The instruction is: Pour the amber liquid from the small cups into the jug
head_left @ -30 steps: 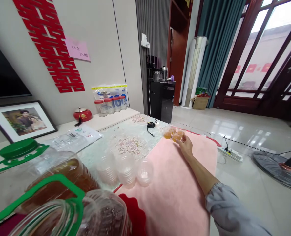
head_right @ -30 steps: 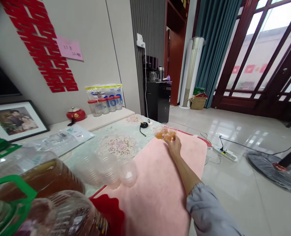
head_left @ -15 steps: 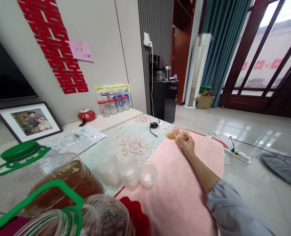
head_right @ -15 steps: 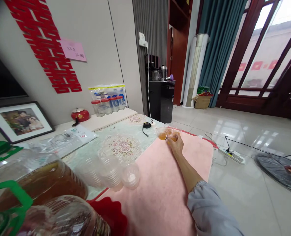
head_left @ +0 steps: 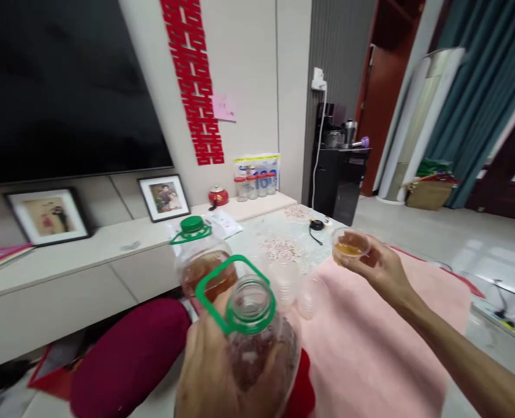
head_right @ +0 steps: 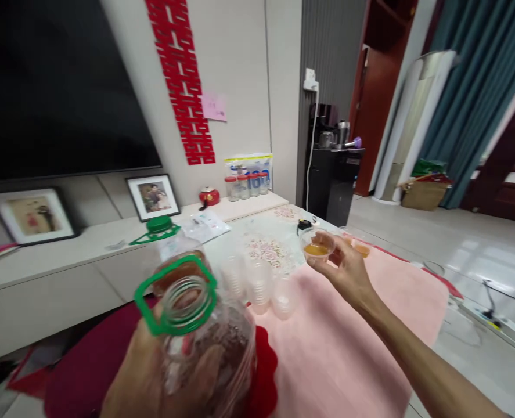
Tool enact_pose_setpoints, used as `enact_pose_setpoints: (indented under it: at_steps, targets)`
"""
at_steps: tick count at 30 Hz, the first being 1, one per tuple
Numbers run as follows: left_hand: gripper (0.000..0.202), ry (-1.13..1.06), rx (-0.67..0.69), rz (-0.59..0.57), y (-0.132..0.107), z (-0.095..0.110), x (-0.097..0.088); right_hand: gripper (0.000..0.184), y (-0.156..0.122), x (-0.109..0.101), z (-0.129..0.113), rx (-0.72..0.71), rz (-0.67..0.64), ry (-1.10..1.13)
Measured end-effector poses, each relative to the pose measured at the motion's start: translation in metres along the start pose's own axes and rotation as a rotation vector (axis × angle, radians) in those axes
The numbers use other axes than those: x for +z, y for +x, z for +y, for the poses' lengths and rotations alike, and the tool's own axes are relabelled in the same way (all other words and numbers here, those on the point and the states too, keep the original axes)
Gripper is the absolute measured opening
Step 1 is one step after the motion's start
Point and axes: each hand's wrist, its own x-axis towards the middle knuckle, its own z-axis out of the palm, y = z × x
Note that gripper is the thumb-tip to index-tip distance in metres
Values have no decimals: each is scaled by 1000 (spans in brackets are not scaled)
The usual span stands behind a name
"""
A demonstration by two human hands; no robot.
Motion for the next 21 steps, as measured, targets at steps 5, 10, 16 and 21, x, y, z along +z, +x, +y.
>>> enact_pose_setpoints:
  at_steps: [5,10,16,21]
  targets:
    - [40,-69,-110,146,-3,26,8,51,-10,35,-71,-244,-219,-55]
    - [44,-121,-130,100,-4,34,7,49,-11,59,-112,-508,-349,-155]
    - [37,-99,-119,38,-1,23,8,48,-6,69,-135,-779,-393,-321]
    - [33,31,11,93,-2,16,13,52,-4,70,-140,-906,-413,-371]
